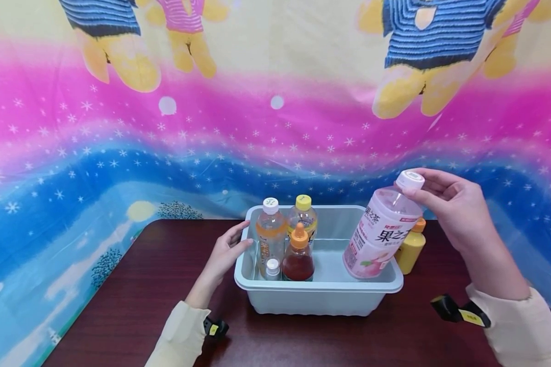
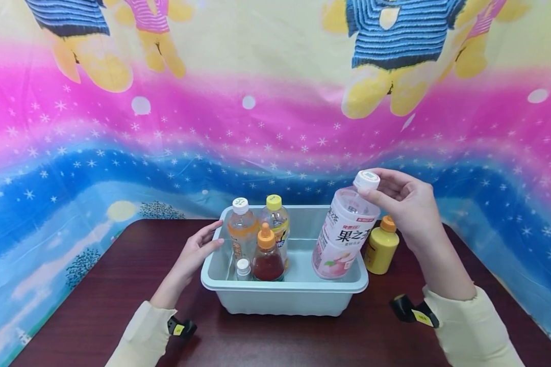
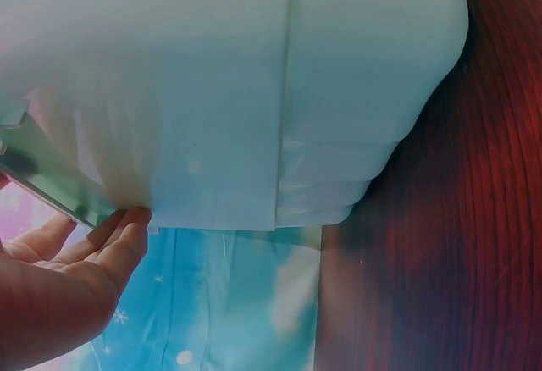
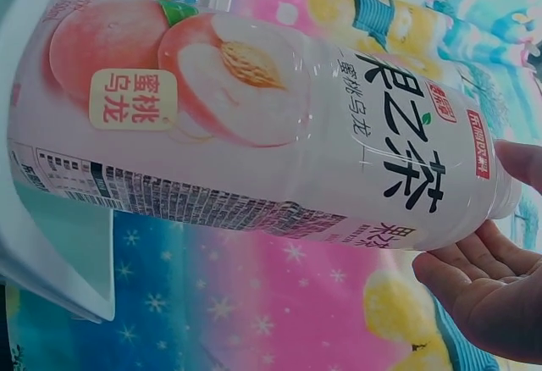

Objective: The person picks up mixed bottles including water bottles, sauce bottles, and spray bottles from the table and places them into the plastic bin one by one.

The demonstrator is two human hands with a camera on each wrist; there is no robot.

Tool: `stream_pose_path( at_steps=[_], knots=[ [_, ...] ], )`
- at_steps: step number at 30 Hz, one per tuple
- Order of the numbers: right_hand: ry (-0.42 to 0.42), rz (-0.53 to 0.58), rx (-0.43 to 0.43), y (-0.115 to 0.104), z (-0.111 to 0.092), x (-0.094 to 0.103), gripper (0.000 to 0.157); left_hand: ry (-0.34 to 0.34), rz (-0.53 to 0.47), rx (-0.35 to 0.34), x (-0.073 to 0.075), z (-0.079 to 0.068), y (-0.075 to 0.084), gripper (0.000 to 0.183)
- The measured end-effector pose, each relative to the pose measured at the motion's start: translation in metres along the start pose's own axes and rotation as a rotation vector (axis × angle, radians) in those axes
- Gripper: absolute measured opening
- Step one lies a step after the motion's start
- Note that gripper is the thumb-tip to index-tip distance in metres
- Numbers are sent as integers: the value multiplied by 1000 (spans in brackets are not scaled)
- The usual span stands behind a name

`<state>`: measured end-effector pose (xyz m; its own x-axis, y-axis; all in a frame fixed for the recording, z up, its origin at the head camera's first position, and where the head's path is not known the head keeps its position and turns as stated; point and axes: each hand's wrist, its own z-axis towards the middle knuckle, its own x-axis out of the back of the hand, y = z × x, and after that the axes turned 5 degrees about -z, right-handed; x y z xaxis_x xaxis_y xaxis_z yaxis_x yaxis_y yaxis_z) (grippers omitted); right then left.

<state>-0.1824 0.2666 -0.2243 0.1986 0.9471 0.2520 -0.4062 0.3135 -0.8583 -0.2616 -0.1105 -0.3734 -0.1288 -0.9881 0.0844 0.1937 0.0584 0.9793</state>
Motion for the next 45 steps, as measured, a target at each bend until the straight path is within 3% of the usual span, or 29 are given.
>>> stream_pose_path(
  at_steps=[4, 6, 13, 18, 25, 45],
  knots=[
    [-3, -67, -9, 2, -1, -3, 32, 4, 3, 2, 0, 0, 1, 50],
    [-12, -46, -15, 3, -1, -4, 32, 6, 6, 3, -1, 0, 1, 50],
    [-23, -209, -38, 6, -3, -10, 30, 7, 6, 3, 0, -1, 1, 50],
    [-42, -184, -57, 9, -4, -14, 29, 6, 6, 4, 0, -1, 2, 50],
    [-74, -246, -96, 14, -6, -19, 35, 2, 5, 10, 0, -1, 2, 50],
    [-150, -275, -150, 24, -11, -35, 51, 0, 3, 5, 0, -1, 3, 49]
  ],
)
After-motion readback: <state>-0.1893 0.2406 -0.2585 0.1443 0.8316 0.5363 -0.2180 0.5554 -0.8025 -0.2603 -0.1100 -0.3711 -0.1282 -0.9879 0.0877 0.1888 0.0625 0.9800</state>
